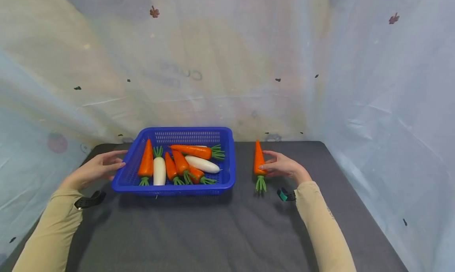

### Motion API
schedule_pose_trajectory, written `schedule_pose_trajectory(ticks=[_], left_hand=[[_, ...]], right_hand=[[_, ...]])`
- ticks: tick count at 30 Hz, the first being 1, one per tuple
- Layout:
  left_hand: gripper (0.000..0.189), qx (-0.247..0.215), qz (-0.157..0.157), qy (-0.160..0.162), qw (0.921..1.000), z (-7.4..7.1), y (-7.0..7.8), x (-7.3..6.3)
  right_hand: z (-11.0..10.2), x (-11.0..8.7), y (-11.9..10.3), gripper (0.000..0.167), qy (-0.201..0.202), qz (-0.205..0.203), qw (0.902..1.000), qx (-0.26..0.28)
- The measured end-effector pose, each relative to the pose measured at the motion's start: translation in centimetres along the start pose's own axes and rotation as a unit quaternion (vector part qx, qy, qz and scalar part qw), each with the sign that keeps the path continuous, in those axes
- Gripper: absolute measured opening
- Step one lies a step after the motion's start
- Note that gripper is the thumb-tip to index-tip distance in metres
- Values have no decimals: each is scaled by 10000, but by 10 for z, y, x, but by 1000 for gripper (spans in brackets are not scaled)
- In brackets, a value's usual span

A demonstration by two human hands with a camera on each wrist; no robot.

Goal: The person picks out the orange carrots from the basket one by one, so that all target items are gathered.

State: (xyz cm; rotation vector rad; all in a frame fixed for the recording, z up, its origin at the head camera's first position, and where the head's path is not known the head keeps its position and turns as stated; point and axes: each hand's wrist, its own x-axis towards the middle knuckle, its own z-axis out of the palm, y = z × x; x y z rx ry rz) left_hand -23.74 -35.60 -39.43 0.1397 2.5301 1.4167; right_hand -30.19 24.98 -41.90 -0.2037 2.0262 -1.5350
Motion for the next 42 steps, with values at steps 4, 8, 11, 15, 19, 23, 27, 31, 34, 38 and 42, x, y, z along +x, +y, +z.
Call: schedule_pose_trajectory(ticks=[4, 8, 11, 15, 19, 23, 27, 31, 34, 38, 42], left_hand=[[71, -236, 118, 134, 9996, 5, -6, -1], [71, -407, 205, 310, 9985, 10, -14, 0], [72, -407, 197, 423, 9981, 9, -18, -1], [72, -440, 204, 470, 9977, 9, -19, -2], [71, -525, 192, 518, 9971, 11, -18, -3], [71, -542, 148, 612, 9965, 12, -17, -4], [70, -572, 159, 660, 9960, 14, -17, -6], [69, -688, 171, 633, 9955, 11, -20, -8], [69, -688, 170, 618, 9956, 10, -21, -8], [70, -624, 129, 564, 9964, 10, -20, -7], [71, -598, 97, 495, 9969, 11, -16, -5]], right_hand=[[2, 4, 10, 80, 6, 26, 9999, 107], [6, 11, 13, 81, -13, -43, 9999, 99], [11, 18, 10, 81, -2, -31, 10000, 54], [13, 23, 9, 80, 68, 55, 9999, 68], [10, 24, 8, 80, 80, 138, 9999, 54], [4, 25, 6, 81, 80, 216, 9997, 24], [-3, 25, 7, 81, 99, 242, 9997, -25], [-3, 29, 8, 81, 121, 242, 9996, -76], [-2, 31, 8, 81, 143, 243, 9995, -163], [-1, 32, 6, 80, 213, 314, 9988, -294], [0, 32, 4, 76, 264, 306, 9986, -353]])
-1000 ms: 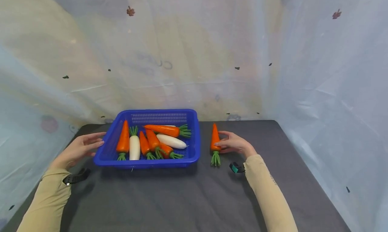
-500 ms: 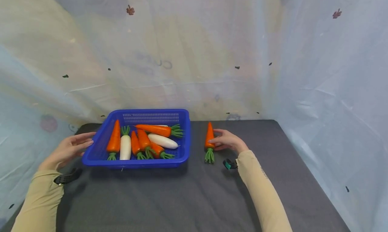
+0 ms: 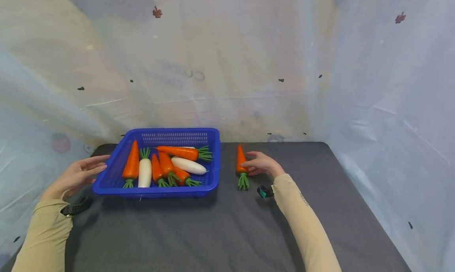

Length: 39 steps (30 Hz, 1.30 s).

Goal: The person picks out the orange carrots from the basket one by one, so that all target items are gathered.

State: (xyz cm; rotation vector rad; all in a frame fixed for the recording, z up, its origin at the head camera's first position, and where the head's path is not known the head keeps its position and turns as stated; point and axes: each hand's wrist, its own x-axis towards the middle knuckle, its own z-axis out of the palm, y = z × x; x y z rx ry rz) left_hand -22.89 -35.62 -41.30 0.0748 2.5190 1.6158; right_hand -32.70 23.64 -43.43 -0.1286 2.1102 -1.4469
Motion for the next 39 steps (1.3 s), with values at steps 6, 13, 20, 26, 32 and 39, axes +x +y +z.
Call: schedule_pose_trajectory(ticks=[6, 13, 20, 26, 32, 39], left_hand=[[69, -145, 31, -90, 9998, -1, 1, 0], [68, -58, -56, -173, 9998, -2, 3, 0], [69, 75, -57, -244, 9997, -1, 4, 1], [69, 36, -133, -256, 9996, -3, 3, 0], [71, 49, -190, -252, 9995, -4, 2, -1], [71, 48, -227, -272, 9994, -3, 4, 0]], right_hand=[[2, 1, -2, 70, 63, -7, 10000, -21], [5, -7, -3, 67, 162, 72, 9997, 139], [-10, -13, -8, 64, 107, 62, 9999, 63], [-26, -16, -35, 62, 76, -221, 9997, 11], [-25, -18, -82, 57, 137, -564, 9983, -50], [-1, -13, -122, 56, 66, -937, 9954, -190]])
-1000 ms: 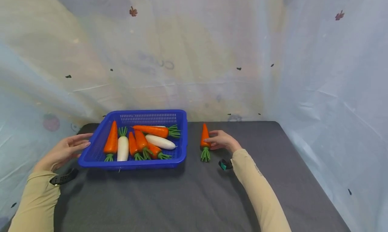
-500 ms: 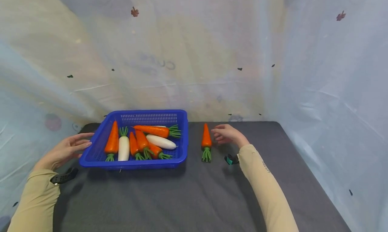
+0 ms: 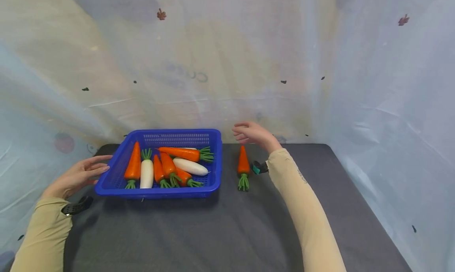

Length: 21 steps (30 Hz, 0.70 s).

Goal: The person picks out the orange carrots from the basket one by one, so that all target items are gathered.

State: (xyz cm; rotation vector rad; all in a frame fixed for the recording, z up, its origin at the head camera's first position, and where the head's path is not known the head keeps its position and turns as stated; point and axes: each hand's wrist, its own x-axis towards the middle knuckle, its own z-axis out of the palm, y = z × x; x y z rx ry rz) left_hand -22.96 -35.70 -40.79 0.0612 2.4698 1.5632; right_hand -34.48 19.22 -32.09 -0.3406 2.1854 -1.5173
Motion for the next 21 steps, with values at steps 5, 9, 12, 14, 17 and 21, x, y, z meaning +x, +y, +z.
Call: schedule_pose_trajectory(ticks=[5, 9, 12, 14, 17, 21], left_hand=[[71, -76, 10, -6, 10000, 2, 2, -1], [70, -87, 64, -32, 9999, 4, 3, 2], [68, -103, 120, -55, 9999, 5, 4, 5], [67, -56, 151, -80, 9998, 5, 6, 7], [67, -33, 146, -140, 9998, 6, 8, 7], [69, -57, 117, -183, 9997, 6, 9, 7]], right_hand=[[24, 13, -14, 51, -318, -174, 9993, 54], [41, 19, -22, 52, -578, -283, 9977, 218], [52, 24, -23, 51, -759, -369, 9961, 271], [60, 28, -22, 51, -865, -388, 9951, 261], [72, 35, -21, 52, -997, -333, 9943, 151], [88, 44, -20, 54, -1114, -216, 9935, 75]])
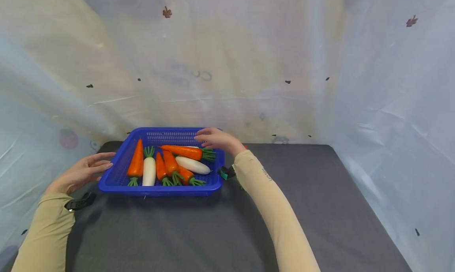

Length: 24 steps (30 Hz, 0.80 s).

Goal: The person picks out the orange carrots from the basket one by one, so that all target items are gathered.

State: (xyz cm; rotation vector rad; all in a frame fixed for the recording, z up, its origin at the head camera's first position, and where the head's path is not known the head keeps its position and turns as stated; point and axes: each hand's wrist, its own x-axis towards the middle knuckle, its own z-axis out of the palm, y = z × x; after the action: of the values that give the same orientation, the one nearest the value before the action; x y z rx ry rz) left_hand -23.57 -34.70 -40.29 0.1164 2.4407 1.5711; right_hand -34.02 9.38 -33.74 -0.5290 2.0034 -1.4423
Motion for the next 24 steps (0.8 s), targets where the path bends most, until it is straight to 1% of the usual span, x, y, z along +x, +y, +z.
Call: schedule_pose_trajectory(ticks=[5, 12, 19, 24], left_hand=[[69, -14, -82, 43, 10000, -1, -2, 0], [70, -59, -124, 34, 9999, -1, -4, 0], [69, -24, -91, -5, 10000, -2, -1, 1], [69, -15, -106, -30, 9999, -2, -1, 2]], right_hand=[[13, 14, 4, 54, 6, 219, 9997, -85], [24, 23, 8, 50, -27, 364, 9991, -219], [28, 28, 6, 54, 223, 690, 9964, -443], [28, 32, 7, 56, 293, 937, 9935, -571]])
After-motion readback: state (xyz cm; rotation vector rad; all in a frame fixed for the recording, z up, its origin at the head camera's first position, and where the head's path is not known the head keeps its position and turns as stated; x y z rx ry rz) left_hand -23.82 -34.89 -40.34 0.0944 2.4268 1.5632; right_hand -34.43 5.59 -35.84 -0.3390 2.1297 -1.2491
